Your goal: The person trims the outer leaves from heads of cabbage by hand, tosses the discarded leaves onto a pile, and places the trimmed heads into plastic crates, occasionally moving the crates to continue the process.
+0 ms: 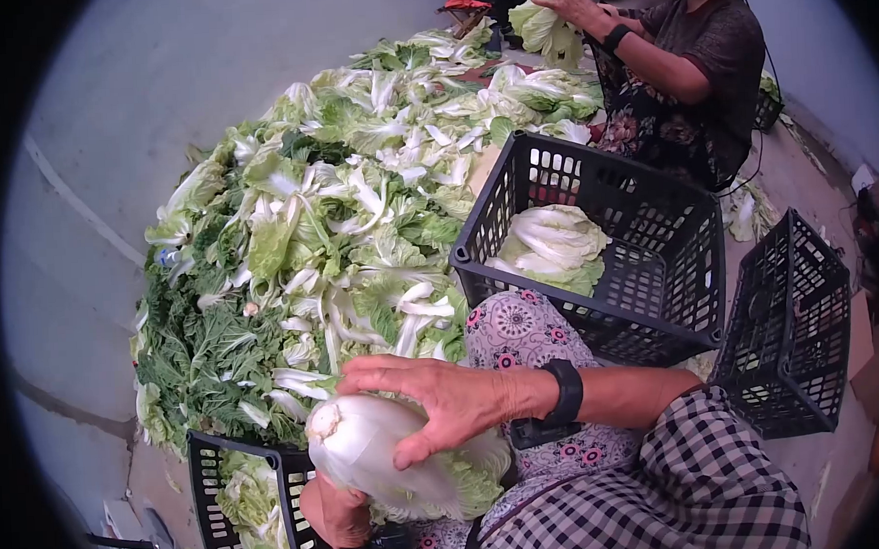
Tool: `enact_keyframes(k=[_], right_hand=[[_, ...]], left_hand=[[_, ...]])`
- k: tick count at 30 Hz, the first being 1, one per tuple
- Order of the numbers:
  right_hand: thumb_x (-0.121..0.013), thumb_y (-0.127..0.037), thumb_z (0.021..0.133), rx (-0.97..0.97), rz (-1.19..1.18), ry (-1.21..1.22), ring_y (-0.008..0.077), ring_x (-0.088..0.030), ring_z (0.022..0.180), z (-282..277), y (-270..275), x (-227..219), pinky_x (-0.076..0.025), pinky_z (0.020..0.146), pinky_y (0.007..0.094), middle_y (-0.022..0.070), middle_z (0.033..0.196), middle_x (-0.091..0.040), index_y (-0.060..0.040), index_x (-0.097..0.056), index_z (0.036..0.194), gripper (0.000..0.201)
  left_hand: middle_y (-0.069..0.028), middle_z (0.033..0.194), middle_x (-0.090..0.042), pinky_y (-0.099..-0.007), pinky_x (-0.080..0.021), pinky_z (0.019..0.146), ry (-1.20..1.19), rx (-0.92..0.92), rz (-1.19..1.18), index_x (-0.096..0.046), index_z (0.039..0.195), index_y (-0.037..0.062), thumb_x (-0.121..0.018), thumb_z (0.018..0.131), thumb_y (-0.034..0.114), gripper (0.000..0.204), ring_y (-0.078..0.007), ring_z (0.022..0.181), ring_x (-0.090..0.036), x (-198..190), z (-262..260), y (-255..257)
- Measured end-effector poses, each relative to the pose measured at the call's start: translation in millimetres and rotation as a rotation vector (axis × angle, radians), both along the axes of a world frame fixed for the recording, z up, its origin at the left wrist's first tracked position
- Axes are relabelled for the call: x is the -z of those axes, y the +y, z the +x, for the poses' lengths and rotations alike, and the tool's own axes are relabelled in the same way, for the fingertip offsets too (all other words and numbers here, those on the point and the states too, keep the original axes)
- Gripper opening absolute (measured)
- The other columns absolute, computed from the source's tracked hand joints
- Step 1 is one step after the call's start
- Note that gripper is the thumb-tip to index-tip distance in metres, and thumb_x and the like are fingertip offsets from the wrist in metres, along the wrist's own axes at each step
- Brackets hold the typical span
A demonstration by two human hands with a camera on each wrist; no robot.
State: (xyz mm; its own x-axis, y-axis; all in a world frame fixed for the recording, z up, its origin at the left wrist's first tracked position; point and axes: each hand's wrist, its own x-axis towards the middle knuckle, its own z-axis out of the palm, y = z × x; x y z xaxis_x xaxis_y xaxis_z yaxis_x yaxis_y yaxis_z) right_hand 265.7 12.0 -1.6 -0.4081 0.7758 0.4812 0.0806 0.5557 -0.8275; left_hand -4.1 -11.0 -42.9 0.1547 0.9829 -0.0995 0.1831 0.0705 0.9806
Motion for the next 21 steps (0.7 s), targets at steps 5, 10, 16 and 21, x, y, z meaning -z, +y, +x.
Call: enact_keyframes(k=[5, 10, 16, 21], right_hand=[[-0.073, -0.028, 0.073, 0.145, -0.025, -0.045, 0.0244, -0.056, 0.103, 4, -1, -5, -0.045, 0.089, 0.0343, 0.0121, 0.113, -0.054, -0.0013, -0.051, 0.116, 0.055], [-0.072, -0.023, 0.067, 0.243, -0.015, 0.032, 0.0237, -0.058, 0.082, -5, -3, -2, -0.047, 0.075, 0.0339, 0.0104, 0.091, -0.056, -0.0006, -0.053, 0.104, 0.047], [-0.071, -0.018, 0.068, 0.270, 0.053, 0.020, 0.0284, -0.057, 0.085, -3, -1, 8, -0.047, 0.076, 0.0367, 0.0125, 0.091, -0.055, -0.0009, -0.050, 0.108, 0.048], [-0.069, -0.016, 0.070, 0.281, 0.122, 0.013, 0.0296, -0.057, 0.085, -6, -2, 2, -0.047, 0.075, 0.0371, 0.0138, 0.094, -0.054, -0.0006, -0.049, 0.112, 0.049]], left_hand=[[-0.0131, 0.115, -0.054, -0.0339, -0.044, 0.087, -0.290, -0.108, 0.028, -0.036, 0.130, -0.0031, -0.081, 0.059, 0.049, 0.098, -0.0220, 0.100, -0.055, -23, 34, -3], [-0.0133, 0.117, -0.050, -0.0356, -0.044, 0.088, -0.166, -0.054, 0.226, -0.035, 0.130, -0.0016, -0.080, 0.061, 0.044, 0.094, -0.0239, 0.104, -0.053, -19, 44, 5], [-0.0146, 0.121, -0.050, -0.0362, -0.047, 0.085, 0.019, -0.097, 0.207, -0.033, 0.137, 0.0076, -0.073, 0.070, 0.026, 0.080, -0.0267, 0.103, -0.054, -14, 41, 3], [-0.0136, 0.117, -0.054, -0.0373, -0.050, 0.076, 0.463, -0.151, 0.242, -0.037, 0.136, 0.0093, -0.069, 0.073, 0.021, 0.071, -0.0265, 0.094, -0.057, -52, 51, -5]])
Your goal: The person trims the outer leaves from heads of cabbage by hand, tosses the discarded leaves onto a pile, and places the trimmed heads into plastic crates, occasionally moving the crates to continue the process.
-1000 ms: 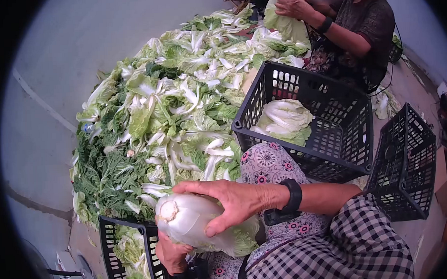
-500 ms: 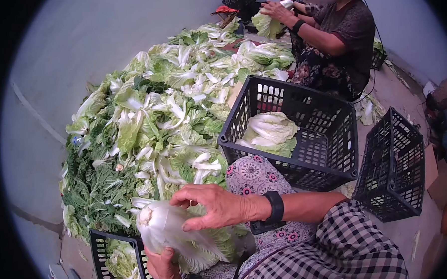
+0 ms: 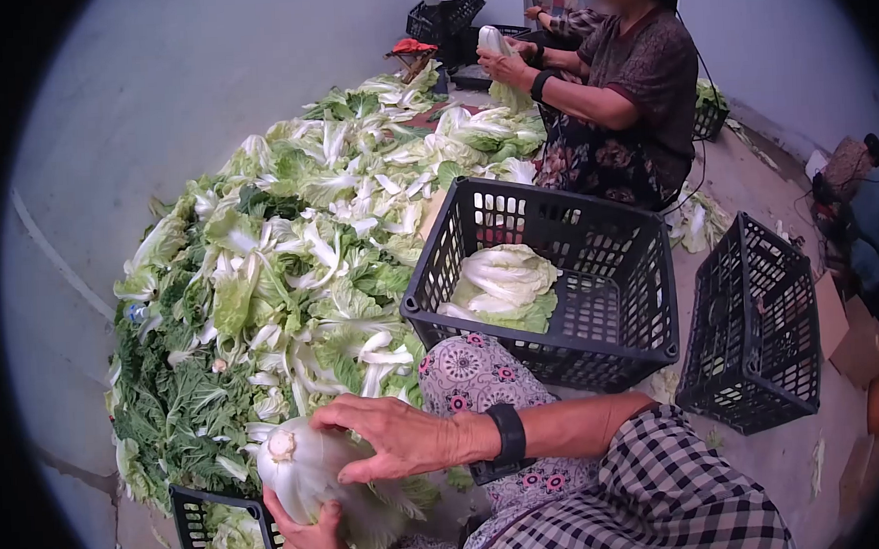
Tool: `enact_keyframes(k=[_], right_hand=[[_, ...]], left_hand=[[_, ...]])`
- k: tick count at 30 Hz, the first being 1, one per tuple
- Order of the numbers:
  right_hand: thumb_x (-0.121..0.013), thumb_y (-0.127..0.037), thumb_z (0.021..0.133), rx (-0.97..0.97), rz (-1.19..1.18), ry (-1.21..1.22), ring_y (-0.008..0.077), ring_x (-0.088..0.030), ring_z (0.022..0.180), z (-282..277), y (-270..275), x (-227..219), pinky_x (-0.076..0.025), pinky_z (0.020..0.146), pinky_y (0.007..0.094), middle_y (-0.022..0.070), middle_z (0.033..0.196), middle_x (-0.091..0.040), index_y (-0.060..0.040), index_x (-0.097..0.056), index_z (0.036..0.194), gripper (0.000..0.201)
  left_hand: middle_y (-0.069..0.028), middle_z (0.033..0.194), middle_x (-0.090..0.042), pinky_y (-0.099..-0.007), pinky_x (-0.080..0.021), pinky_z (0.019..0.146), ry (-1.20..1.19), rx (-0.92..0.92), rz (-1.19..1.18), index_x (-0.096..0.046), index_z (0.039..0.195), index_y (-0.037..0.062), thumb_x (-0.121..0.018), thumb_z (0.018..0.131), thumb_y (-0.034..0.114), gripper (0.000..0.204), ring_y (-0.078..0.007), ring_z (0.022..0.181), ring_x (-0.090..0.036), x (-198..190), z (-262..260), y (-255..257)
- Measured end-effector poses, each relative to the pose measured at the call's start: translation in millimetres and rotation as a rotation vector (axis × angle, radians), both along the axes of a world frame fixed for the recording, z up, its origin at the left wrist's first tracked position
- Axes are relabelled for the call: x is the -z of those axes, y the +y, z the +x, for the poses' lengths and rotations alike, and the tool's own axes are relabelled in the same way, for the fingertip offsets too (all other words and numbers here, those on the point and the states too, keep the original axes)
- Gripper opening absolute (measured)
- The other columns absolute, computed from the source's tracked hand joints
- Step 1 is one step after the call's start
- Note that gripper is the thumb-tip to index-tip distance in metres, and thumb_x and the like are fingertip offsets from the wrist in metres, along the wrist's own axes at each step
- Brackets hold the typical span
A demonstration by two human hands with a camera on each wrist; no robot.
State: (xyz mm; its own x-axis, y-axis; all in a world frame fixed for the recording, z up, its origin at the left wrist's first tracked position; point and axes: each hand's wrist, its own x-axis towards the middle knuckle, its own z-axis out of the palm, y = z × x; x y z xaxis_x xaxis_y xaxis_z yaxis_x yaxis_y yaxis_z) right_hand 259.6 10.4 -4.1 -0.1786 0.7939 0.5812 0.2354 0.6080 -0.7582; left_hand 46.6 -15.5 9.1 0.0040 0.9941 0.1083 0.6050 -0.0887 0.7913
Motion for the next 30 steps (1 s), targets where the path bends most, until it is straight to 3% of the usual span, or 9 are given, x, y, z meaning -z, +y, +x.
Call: enact_keyframes(k=[2, 5, 8, 12, 15, 19, 23, 26, 30], right_hand=[[-0.069, -0.018, 0.073, -0.024, -0.076, -0.045, 0.0265, -0.059, 0.085, 5, 0, -3, -0.049, 0.075, 0.0359, 0.0133, 0.098, -0.055, 0.0001, -0.048, 0.117, 0.051], [-0.068, -0.015, 0.072, -0.074, -0.161, -0.077, 0.0273, -0.059, 0.083, 11, -6, -15, -0.049, 0.072, 0.0362, 0.0143, 0.096, -0.055, 0.0005, -0.048, 0.116, 0.050], [-0.067, -0.012, 0.070, 0.003, 0.010, -0.129, 0.0293, -0.060, 0.081, 9, -3, -11, -0.050, 0.070, 0.0374, 0.0150, 0.093, -0.056, 0.0011, -0.049, 0.114, 0.049], [-0.065, -0.008, 0.067, 0.025, 0.110, -0.284, 0.0320, -0.061, 0.077, 11, -4, -15, -0.051, 0.066, 0.0392, 0.0141, 0.084, -0.057, 0.0020, -0.051, 0.110, 0.047], [-0.065, -0.008, 0.065, -0.020, 0.165, -0.324, 0.0304, -0.061, 0.075, 9, 0, -13, -0.050, 0.063, 0.0383, 0.0127, 0.080, -0.057, 0.0012, -0.053, 0.107, 0.044], [-0.064, -0.008, 0.064, -0.155, 0.186, -0.364, 0.0289, -0.060, 0.072, 14, 1, -28, -0.050, 0.060, 0.0375, 0.0109, 0.078, -0.056, -0.0003, -0.056, 0.104, 0.041], [-0.060, -0.003, 0.068, -0.281, 0.216, -0.356, 0.0275, -0.059, 0.074, 15, 5, -26, -0.049, 0.063, 0.0363, 0.0083, 0.078, -0.056, -0.0067, -0.059, 0.104, 0.037], [-0.059, -0.002, 0.070, -0.461, 0.093, -0.322, 0.0262, -0.059, 0.078, 17, 2, -35, -0.049, 0.067, 0.0354, 0.0067, 0.081, -0.059, -0.0105, -0.061, 0.103, 0.034], [-0.055, -0.006, 0.070, -0.674, 0.027, -0.284, 0.0298, -0.060, 0.083, 14, -2, -45, -0.049, 0.069, 0.0388, 0.0100, 0.086, -0.061, -0.0071, -0.064, 0.101, 0.032]], left_hand=[[-0.0104, 0.107, -0.060, -0.0360, -0.051, 0.069, -0.020, 0.072, 0.275, -0.046, 0.130, 0.0096, -0.065, 0.081, 0.035, 0.059, -0.0233, 0.086, -0.058, 19, -2, 5], [-0.0128, 0.120, -0.048, -0.0356, -0.043, 0.091, -0.351, 0.124, 0.074, -0.034, 0.133, -0.0015, -0.083, 0.058, 0.038, 0.098, -0.0237, 0.108, -0.051, 26, -13, 13], [-0.0121, 0.122, -0.047, -0.0347, -0.041, 0.093, -0.278, 0.181, 0.237, -0.034, 0.135, 0.0002, -0.081, 0.059, 0.031, 0.095, -0.0230, 0.110, -0.049, 28, -23, 26], [-0.0125, 0.122, -0.047, -0.0359, -0.039, 0.097, -0.101, 0.125, 0.300, -0.037, 0.132, 0.0014, -0.079, 0.051, 0.009, 0.091, -0.0247, 0.111, -0.049, 4, -24, 22], [-0.0120, 0.122, -0.047, -0.0354, -0.040, 0.097, -0.037, 0.146, 0.241, -0.038, 0.131, 0.0015, -0.077, 0.050, 0.008, 0.090, -0.0245, 0.111, -0.049, -7, -33, 19], [-0.0120, 0.122, -0.048, -0.0352, -0.042, 0.095, -0.033, 0.167, 0.161, -0.040, 0.129, 0.0008, -0.082, 0.049, 0.015, 0.092, -0.0236, 0.110, -0.050, -15, -42, 9], [-0.0132, 0.120, -0.052, -0.0353, -0.045, 0.092, -0.029, 0.278, 0.166, -0.044, 0.126, -0.0012, -0.089, 0.048, 0.033, 0.096, -0.0235, 0.108, -0.054, -18, -61, 5], [-0.0131, 0.116, -0.055, -0.0347, -0.045, 0.092, -0.083, 0.324, 0.063, -0.046, 0.124, -0.0009, -0.090, 0.048, 0.033, 0.094, -0.0226, 0.106, -0.056, -30, -63, 2], [-0.0126, 0.113, -0.058, -0.0344, -0.045, 0.092, -0.245, 0.456, -0.093, -0.050, 0.121, -0.0008, -0.091, 0.045, 0.031, 0.092, -0.0219, 0.103, -0.057, -35, -71, 4]])
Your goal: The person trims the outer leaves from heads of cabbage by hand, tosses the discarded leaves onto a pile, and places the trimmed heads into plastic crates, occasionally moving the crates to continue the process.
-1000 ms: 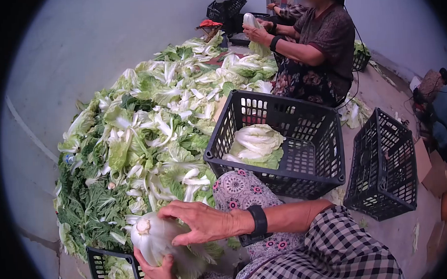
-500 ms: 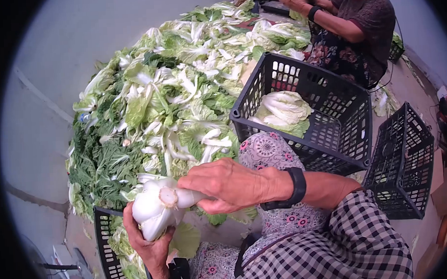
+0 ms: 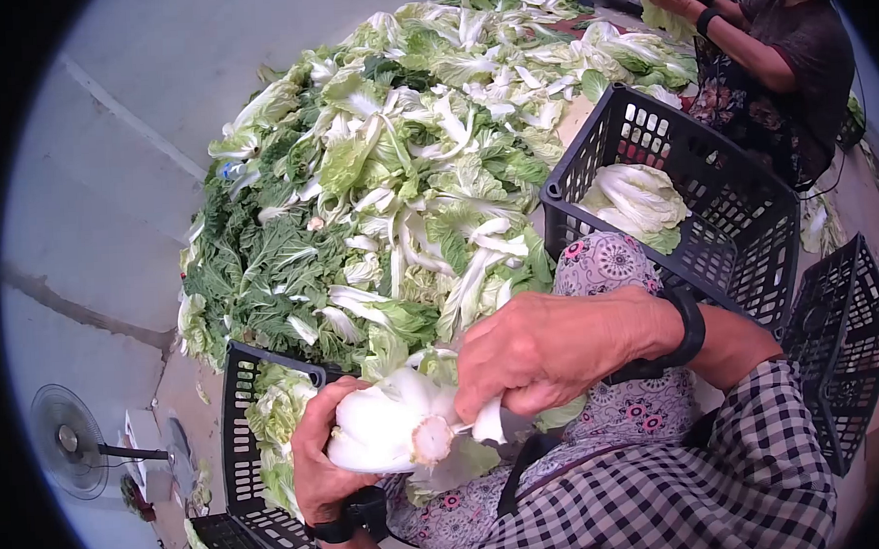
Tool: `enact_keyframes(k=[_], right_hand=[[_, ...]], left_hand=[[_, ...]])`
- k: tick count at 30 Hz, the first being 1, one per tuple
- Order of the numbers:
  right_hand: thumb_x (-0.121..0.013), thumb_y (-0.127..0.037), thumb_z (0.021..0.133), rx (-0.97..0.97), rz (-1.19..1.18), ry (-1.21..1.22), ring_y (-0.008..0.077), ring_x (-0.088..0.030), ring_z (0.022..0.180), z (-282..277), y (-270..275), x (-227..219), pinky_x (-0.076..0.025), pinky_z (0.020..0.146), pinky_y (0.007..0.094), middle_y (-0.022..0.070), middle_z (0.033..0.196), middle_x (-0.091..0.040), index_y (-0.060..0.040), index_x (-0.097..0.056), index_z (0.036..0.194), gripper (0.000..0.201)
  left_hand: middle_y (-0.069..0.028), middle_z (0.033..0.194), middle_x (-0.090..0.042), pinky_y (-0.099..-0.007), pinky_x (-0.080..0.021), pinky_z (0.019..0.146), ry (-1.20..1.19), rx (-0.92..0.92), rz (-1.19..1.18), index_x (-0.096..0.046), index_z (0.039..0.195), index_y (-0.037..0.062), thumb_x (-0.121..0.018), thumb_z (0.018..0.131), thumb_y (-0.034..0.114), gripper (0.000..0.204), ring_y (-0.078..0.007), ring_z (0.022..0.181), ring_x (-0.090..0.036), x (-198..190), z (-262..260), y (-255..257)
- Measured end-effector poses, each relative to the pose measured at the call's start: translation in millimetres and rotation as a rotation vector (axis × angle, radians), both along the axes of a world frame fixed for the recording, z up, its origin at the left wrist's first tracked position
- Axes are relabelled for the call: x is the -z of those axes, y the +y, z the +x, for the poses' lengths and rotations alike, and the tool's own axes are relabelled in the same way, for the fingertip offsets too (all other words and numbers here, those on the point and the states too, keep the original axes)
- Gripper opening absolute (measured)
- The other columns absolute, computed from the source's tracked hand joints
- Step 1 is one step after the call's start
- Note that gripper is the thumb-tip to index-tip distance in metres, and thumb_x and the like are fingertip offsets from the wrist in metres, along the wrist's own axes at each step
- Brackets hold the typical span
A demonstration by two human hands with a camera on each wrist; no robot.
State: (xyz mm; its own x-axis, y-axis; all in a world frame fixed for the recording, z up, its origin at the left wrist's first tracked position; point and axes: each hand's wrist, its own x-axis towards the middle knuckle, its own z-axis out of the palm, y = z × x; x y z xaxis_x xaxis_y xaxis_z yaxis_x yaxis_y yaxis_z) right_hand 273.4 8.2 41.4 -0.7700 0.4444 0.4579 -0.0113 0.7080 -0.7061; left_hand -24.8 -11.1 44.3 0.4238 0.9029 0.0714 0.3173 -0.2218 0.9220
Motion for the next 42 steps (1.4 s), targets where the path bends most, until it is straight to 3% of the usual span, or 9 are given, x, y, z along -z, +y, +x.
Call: enact_keyframes(k=[6, 9, 11, 16, 23, 26, 30, 34, 42], right_hand=[[-0.055, -0.001, 0.070, -0.128, 0.082, -0.172, 0.0268, -0.062, 0.084, 12, -1, -23, -0.051, 0.071, 0.0340, 0.0099, 0.087, -0.064, -0.0052, -0.063, 0.091, 0.022], [-0.055, 0.003, 0.075, 0.151, 0.182, 0.147, 0.0233, -0.063, 0.087, 20, 8, -19, -0.052, 0.074, 0.0303, 0.0076, 0.090, -0.065, -0.0059, -0.062, 0.090, 0.019], [-0.056, 0.003, 0.078, 0.476, 0.457, 0.376, 0.0220, -0.063, 0.092, 27, 43, -23, -0.054, 0.075, 0.0276, 0.0072, 0.095, -0.066, -0.0065, -0.064, 0.095, 0.021], [-0.068, -0.026, 0.079, 1.167, 0.662, 0.041, 0.0312, -0.040, 0.127, 41, 86, -5, -0.038, 0.102, 0.0377, 0.0189, 0.134, -0.044, -0.0088, -0.040, 0.136, 0.065], [-0.074, -0.055, 0.061, 0.519, 0.037, -0.086, 0.0389, -0.019, 0.136, 0, 23, -5, -0.020, 0.112, 0.0473, 0.0282, 0.147, -0.014, -0.0011, -0.004, 0.144, 0.122], [-0.085, -0.041, 0.054, 0.200, 0.081, -0.008, 0.0368, -0.029, 0.132, -53, -8, 21, -0.026, 0.110, 0.0473, 0.0250, 0.143, -0.025, -0.0019, 0.003, 0.144, 0.132], [-0.087, -0.035, 0.055, 0.219, -0.311, 0.285, 0.0299, -0.042, 0.124, -58, -14, 16, -0.033, 0.106, 0.0436, 0.0180, 0.135, -0.040, -0.0035, -0.009, 0.144, 0.123], [-0.085, -0.019, 0.061, 0.289, -0.445, 0.581, 0.0224, -0.047, 0.120, -22, -5, 15, -0.038, 0.103, 0.0378, 0.0116, 0.131, -0.046, -0.0052, -0.023, 0.142, 0.103], [-0.072, -0.004, 0.075, 0.751, -0.244, 0.826, 0.0174, -0.064, 0.092, 150, -32, -32, -0.053, 0.084, 0.0299, 0.0088, 0.104, -0.066, -0.0029, -0.056, 0.116, 0.044]], left_hand=[[-0.0124, 0.114, -0.057, -0.0342, -0.045, 0.092, -0.179, -0.175, 0.051, -0.050, 0.120, -0.0014, -0.085, 0.048, 0.022, 0.083, -0.0204, 0.102, -0.057, 4, -25, -5], [-0.0130, 0.114, -0.055, -0.0357, -0.048, 0.087, -0.123, -0.648, 0.117, -0.041, 0.128, -0.0011, -0.074, 0.067, 0.024, 0.073, -0.0221, 0.100, -0.058, 10, -75, -6], [-0.0120, 0.116, -0.054, -0.0360, -0.049, 0.085, -0.513, -0.561, 0.156, -0.037, 0.131, 0.0005, -0.069, 0.072, 0.023, 0.071, -0.0229, 0.101, -0.057, 19, -101, -11], [-0.0109, 0.116, -0.053, -0.0349, -0.050, 0.081, -0.604, -0.765, 0.208, -0.036, 0.133, 0.0024, -0.070, 0.073, 0.024, 0.073, -0.0231, 0.099, -0.057, 21, -100, -19], [-0.0129, 0.111, -0.059, -0.0346, -0.051, 0.077, 0.522, -0.541, 0.603, -0.043, 0.126, 0.0005, -0.063, 0.084, 0.025, 0.052, -0.0230, 0.094, -0.061, 59, -114, -46], [-0.0152, 0.123, -0.051, -0.0378, -0.046, 0.087, 0.171, -0.522, 0.545, -0.039, 0.130, 0.0001, -0.057, 0.087, 0.043, 0.063, -0.0254, 0.107, -0.054, 93, -128, -37], [-0.0162, 0.128, -0.047, -0.0387, -0.042, 0.093, -0.021, -0.732, 0.832, -0.037, 0.133, 0.0000, -0.057, 0.084, 0.053, 0.075, -0.0267, 0.113, -0.050, 108, -85, -19], [-0.0172, 0.136, -0.038, -0.0392, -0.033, 0.103, -0.715, -0.276, 0.079, -0.031, 0.138, -0.0002, -0.059, 0.076, 0.064, 0.094, -0.0291, 0.123, -0.042, 31, 21, -2], [-0.0130, 0.110, -0.057, -0.0372, -0.050, 0.085, -0.525, -0.158, -0.118, -0.045, 0.123, 0.0015, -0.068, 0.081, 0.039, 0.061, -0.0251, 0.100, -0.059, 31, 25, 15]])
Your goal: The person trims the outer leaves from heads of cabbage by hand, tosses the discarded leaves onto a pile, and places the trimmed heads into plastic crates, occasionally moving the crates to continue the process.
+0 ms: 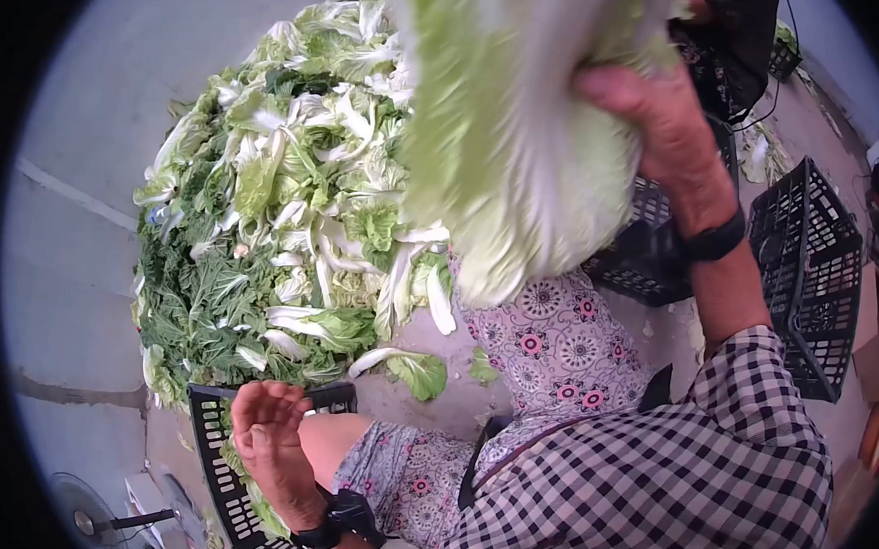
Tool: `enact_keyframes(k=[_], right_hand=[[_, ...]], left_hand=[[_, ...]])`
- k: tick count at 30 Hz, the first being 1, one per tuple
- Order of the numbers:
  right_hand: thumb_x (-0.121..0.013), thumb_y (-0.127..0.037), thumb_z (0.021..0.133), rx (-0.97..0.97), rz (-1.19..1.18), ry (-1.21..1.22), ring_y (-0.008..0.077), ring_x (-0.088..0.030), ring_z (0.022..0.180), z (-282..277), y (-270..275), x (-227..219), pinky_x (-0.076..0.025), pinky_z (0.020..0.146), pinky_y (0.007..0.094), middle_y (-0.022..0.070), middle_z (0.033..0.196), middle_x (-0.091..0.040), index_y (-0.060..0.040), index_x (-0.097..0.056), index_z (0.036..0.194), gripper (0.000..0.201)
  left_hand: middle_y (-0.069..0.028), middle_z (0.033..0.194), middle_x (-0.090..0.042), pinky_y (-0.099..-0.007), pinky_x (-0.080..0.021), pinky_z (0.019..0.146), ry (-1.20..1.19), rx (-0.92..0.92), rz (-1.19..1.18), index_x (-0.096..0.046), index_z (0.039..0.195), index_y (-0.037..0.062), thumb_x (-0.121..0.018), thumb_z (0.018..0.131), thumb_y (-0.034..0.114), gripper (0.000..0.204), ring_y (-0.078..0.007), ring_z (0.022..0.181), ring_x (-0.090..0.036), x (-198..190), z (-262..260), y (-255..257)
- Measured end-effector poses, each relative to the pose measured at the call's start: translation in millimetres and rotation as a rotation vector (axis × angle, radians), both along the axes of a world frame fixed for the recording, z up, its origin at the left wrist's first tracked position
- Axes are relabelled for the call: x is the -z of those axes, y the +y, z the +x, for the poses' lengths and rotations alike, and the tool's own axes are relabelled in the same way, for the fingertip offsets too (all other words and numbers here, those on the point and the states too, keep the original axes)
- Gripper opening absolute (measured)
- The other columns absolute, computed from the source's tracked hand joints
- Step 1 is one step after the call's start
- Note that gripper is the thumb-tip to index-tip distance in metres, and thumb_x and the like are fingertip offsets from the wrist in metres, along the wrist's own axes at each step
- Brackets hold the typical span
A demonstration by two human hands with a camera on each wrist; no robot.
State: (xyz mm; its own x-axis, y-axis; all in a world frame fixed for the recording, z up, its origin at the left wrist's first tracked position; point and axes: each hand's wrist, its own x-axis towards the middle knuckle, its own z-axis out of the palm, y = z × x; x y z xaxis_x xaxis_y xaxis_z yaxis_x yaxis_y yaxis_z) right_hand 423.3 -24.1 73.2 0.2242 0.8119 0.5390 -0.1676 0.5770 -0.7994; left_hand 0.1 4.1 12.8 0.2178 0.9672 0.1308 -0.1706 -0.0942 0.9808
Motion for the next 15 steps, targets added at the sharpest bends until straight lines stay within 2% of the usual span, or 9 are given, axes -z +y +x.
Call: enact_keyframes(k=[1, 2, 5, 8, 10, 13, 14, 15], right_hand=[[-0.068, -0.011, 0.078, 0.191, -0.120, -0.167, 0.0180, -0.064, 0.089, 25, -10, -2, -0.052, 0.080, 0.0301, 0.0091, 0.104, -0.063, 0.0008, -0.053, 0.117, 0.044], [-0.069, -0.012, 0.077, 0.385, -0.164, -0.222, 0.0174, -0.063, 0.090, 55, -17, 7, -0.052, 0.081, 0.0300, 0.0094, 0.104, -0.063, 0.0011, -0.052, 0.118, 0.046], [-0.074, -0.006, 0.071, 0.579, -0.181, -0.389, 0.0161, -0.061, 0.099, 92, -24, 18, -0.049, 0.089, 0.0300, 0.0086, 0.112, -0.061, -0.0017, -0.046, 0.130, 0.065], [-0.074, -0.005, 0.068, 0.684, -0.242, -0.593, 0.0177, -0.058, 0.103, 119, -16, 57, -0.045, 0.093, 0.0301, 0.0088, 0.118, -0.058, 0.0002, -0.036, 0.137, 0.079], [-0.075, -0.013, 0.062, 0.740, -0.404, -0.817, 0.0251, -0.059, 0.107, 142, -7, 94, -0.043, 0.094, 0.0317, 0.0144, 0.119, -0.059, -0.0027, -0.034, 0.139, 0.088], [-0.075, -0.025, 0.059, 0.780, -0.738, -1.082, 0.0343, -0.059, 0.105, 134, 15, 116, -0.045, 0.092, 0.0377, 0.0186, 0.116, -0.060, -0.0076, -0.035, 0.139, 0.091], [-0.075, -0.028, 0.059, 0.698, -0.880, -1.127, 0.0357, -0.057, 0.107, 130, 25, 120, -0.044, 0.094, 0.0395, 0.0183, 0.122, -0.056, -0.0093, -0.031, 0.141, 0.095], [-0.076, -0.029, 0.059, 0.648, -0.809, -1.142, 0.0347, -0.048, 0.119, 135, 34, 143, -0.038, 0.101, 0.0393, 0.0193, 0.134, -0.045, -0.0113, -0.026, 0.143, 0.100]], left_hand=[[-0.0127, 0.109, -0.057, -0.0368, -0.051, 0.085, -0.005, -0.019, -0.024, -0.045, 0.123, 0.0013, -0.068, 0.082, 0.037, 0.058, -0.0245, 0.100, -0.059, 4, -7, 2], [-0.0125, 0.109, -0.057, -0.0366, -0.051, 0.084, -0.045, -0.025, -0.042, -0.045, 0.123, 0.0014, -0.066, 0.085, 0.033, 0.053, -0.0241, 0.098, -0.059, 7, -13, 3], [-0.0123, 0.108, -0.057, -0.0361, -0.051, 0.085, -0.066, -0.080, -0.104, -0.045, 0.122, 0.0013, -0.065, 0.086, 0.031, 0.051, -0.0238, 0.097, -0.059, 18, -23, 7], [-0.0127, 0.108, -0.057, -0.0345, -0.050, 0.083, -0.002, -0.087, -0.140, -0.046, 0.120, 0.0004, -0.064, 0.086, 0.030, 0.048, -0.0224, 0.095, -0.059, 22, -20, 8], [-0.0131, 0.106, -0.058, -0.0336, -0.050, 0.082, 0.049, -0.054, -0.131, -0.047, 0.118, -0.0004, -0.063, 0.086, 0.029, 0.047, -0.0212, 0.092, -0.060, 23, -19, 7], [-0.0132, 0.104, -0.059, -0.0335, -0.050, 0.082, 0.148, -0.021, -0.126, -0.048, 0.117, -0.0009, -0.064, 0.085, 0.030, 0.047, -0.0208, 0.092, -0.060, 17, -21, 4], [-0.0128, 0.103, -0.059, -0.0335, -0.050, 0.082, 0.170, -0.032, -0.131, -0.049, 0.116, -0.0012, -0.063, 0.086, 0.029, 0.045, -0.0206, 0.092, -0.060, 15, -23, 3], [-0.0127, 0.103, -0.059, -0.0334, -0.050, 0.082, 0.184, -0.050, -0.136, -0.049, 0.115, -0.0013, -0.063, 0.086, 0.029, 0.044, -0.0207, 0.092, -0.060, 13, -24, 1]])
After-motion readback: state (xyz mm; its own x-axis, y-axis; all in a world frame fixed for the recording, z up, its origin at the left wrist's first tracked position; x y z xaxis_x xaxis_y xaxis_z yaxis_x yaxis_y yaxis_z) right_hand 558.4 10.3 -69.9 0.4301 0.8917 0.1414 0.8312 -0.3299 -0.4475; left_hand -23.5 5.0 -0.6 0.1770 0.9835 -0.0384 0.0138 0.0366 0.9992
